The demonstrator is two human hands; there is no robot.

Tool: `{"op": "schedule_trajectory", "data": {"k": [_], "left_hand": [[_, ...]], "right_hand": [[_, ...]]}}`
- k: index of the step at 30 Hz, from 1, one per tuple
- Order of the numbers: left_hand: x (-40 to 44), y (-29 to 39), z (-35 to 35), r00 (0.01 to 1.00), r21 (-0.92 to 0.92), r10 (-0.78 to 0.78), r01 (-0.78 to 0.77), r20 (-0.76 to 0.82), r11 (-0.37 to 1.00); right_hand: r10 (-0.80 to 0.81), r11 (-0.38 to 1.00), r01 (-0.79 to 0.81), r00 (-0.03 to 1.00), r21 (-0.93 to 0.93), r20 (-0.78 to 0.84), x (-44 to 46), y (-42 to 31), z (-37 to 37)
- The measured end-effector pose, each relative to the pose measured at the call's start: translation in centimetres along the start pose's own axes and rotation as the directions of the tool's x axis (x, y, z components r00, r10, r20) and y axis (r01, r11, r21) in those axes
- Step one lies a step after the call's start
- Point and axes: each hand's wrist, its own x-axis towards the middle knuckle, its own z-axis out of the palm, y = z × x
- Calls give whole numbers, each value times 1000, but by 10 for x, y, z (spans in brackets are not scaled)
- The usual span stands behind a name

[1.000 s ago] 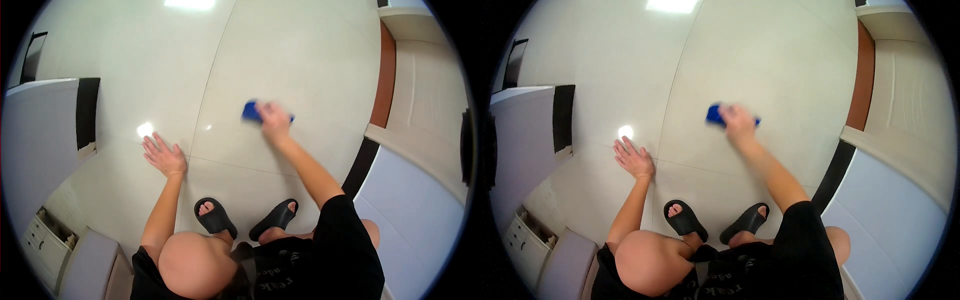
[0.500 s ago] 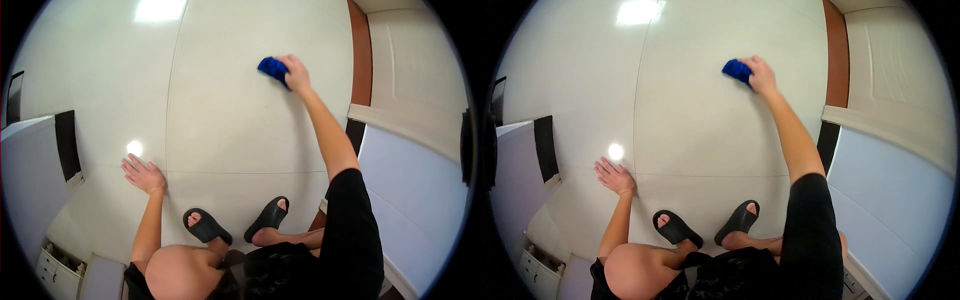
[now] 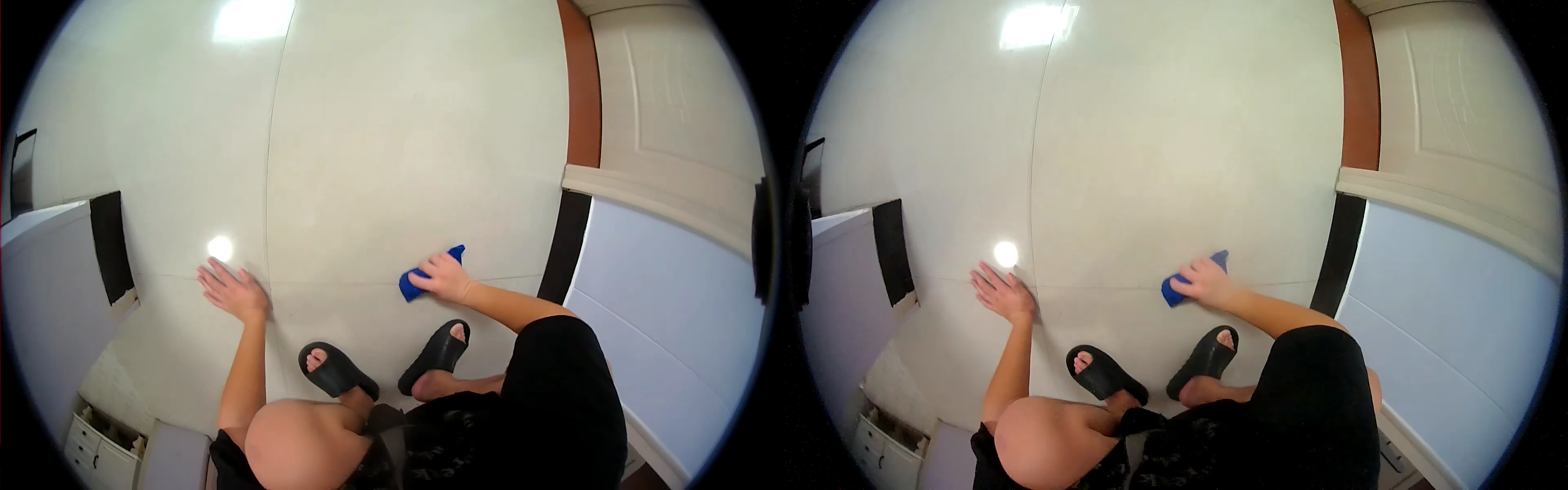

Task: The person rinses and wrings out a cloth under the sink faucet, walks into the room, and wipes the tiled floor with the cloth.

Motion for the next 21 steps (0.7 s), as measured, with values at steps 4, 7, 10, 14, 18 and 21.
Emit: {"op": "schedule_trajectory", "data": {"k": [4,7,10,14,18,21], "left_hand": [[0,-4,4,999,36,-31,31,22,999],[-1,-3,4,1000,26,-23,22,11,999],[-1,-3,4,1000,23,-19,19,2,1000],[1,-1,2,999,7,-24,24,28,1000],[0,-2,0,999,-18,-21,22,42,1000],[1,0,-4,997,-8,-36,37,65,999]], "right_hand": [[120,993,-119,986,11,-112,32,61,-23],[499,808,-584,746,-74,-442,101,151,-67],[652,537,-840,353,80,-671,157,237,-96],[622,475,-880,337,-2,-707,193,240,-69],[324,890,-429,832,-153,-450,171,153,-34],[167,982,-180,969,-60,-183,116,47,-18]]}}
